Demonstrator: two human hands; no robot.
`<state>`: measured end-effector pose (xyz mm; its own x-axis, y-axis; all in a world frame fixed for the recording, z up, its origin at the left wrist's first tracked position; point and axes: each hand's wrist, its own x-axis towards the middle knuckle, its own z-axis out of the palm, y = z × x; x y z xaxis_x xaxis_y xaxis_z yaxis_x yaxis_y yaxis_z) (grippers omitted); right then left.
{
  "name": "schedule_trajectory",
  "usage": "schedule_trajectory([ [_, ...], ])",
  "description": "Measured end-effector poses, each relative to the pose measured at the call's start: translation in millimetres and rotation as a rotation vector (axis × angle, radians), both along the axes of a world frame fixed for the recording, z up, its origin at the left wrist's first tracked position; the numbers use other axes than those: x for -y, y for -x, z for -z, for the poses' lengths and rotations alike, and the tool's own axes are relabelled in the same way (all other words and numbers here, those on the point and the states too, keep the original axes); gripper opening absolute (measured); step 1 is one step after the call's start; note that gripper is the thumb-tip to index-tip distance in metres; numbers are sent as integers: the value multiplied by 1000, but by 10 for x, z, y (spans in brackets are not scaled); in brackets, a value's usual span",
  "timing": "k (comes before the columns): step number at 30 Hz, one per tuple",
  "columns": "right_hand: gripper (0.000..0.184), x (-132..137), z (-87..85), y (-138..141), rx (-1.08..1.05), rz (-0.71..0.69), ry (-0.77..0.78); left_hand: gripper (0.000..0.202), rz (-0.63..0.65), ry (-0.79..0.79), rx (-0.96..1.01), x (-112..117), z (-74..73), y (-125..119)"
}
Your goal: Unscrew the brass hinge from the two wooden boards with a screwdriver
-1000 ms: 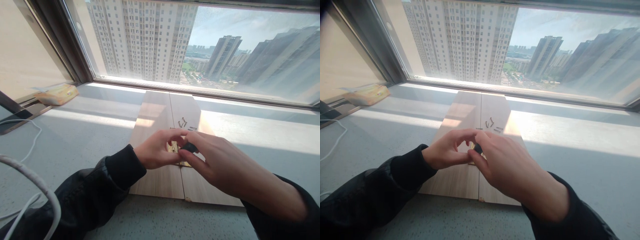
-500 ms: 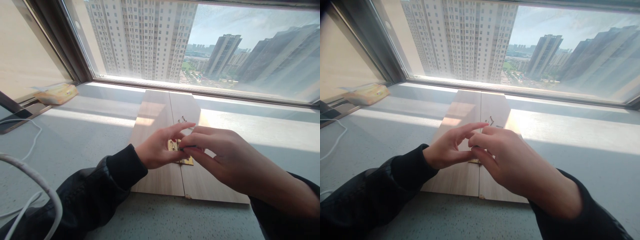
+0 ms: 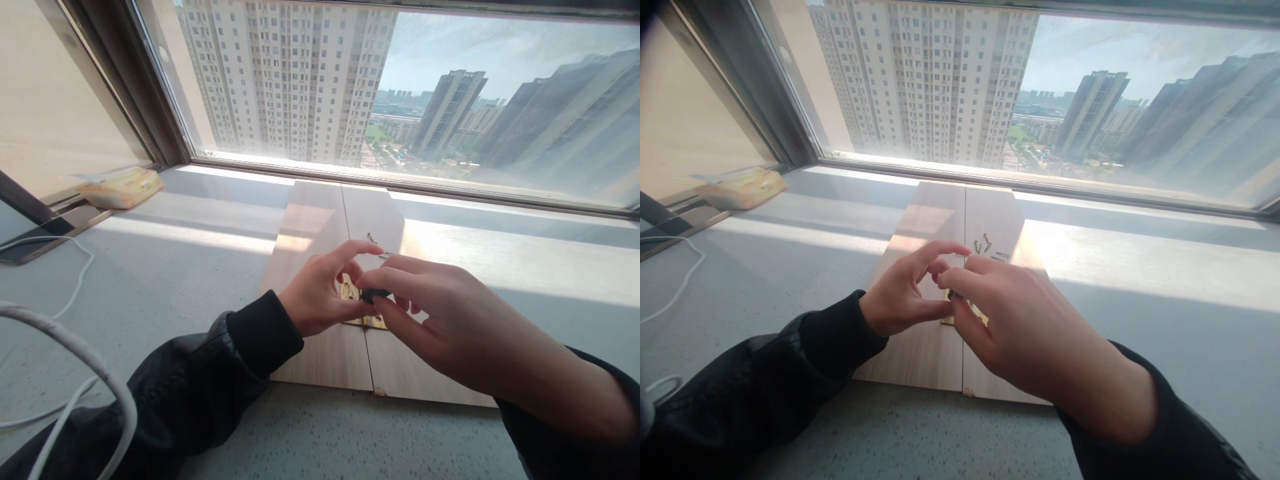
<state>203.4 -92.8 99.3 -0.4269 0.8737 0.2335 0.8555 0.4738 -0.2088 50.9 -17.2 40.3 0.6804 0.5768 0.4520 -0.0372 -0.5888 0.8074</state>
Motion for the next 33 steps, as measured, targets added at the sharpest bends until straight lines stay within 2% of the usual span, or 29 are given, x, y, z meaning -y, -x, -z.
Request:
schedule_trajectory([
  [4, 23, 2, 19, 6, 9, 5, -10, 54, -45, -74, -13, -47, -15, 16],
  [10, 20, -38, 82, -19, -44, 74, -9, 28, 59, -161, -441, -191, -14, 96],
  [14, 16, -25, 72, -35, -94, 43, 29, 4, 115, -174, -435, -167, 46, 55],
  [17, 17, -6, 44, -33, -99, 27, 8, 5, 87, -227, -414, -143, 69, 30],
  [21, 15, 31, -61, -74, -145, 28, -78, 6, 48, -316, -481, -140, 63, 35],
  [28, 13, 59, -230, -312, -145, 309, -297, 19, -17, -608, -647, -41, 31, -2],
  [31, 17, 25, -217, -414, -236, 420, -325, 21, -57, -641, -687, -21, 66, -21],
  [33, 22, -18, -145, -496, -323, 498, -291, 23, -85, -620, -692, -26, 100, -30],
])
